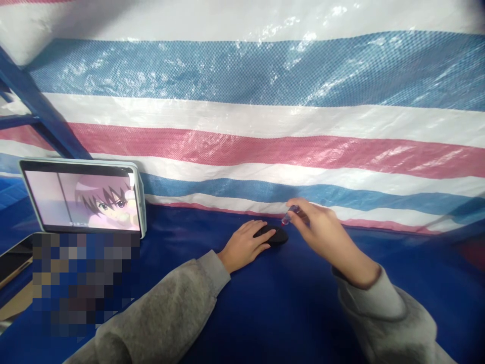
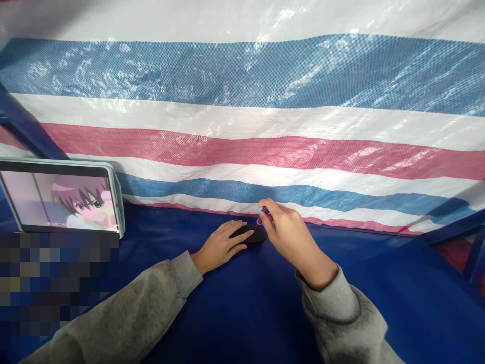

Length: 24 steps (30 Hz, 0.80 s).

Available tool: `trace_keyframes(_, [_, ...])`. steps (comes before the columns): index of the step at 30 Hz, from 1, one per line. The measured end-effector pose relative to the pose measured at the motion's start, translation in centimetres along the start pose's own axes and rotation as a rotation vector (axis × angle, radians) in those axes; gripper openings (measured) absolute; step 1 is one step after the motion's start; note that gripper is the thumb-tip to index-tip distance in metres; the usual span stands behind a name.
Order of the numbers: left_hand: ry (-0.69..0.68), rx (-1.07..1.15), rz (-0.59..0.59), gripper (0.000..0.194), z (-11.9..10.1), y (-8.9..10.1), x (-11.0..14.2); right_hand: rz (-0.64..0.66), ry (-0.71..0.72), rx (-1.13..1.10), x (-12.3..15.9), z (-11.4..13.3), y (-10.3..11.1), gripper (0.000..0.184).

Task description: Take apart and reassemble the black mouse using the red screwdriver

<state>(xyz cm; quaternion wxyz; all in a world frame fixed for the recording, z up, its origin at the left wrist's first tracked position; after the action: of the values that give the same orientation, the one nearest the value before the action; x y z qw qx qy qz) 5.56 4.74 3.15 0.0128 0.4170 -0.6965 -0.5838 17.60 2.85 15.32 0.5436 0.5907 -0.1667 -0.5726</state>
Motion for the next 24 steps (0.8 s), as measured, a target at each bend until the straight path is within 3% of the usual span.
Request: trace_keyframes(24, [-0.008,0.004,-0.006,0.038,-0.1,0.1,0.0,0.003,-0.081,0.064,0.2,-1.5,0.8,0.019])
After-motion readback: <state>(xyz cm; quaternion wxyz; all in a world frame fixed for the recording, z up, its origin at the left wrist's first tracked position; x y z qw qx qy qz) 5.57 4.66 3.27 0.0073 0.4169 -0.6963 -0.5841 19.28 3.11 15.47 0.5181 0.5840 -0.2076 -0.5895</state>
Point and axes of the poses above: each hand's wrist, its own x-axis away from the middle knuckle, its own y-axis out of the back of the hand, z = x × y, the point moved 9 cm from there along -x, towards the middle knuckle, and after that the axes turned 10 degrees about y, right-handed, at the moved point
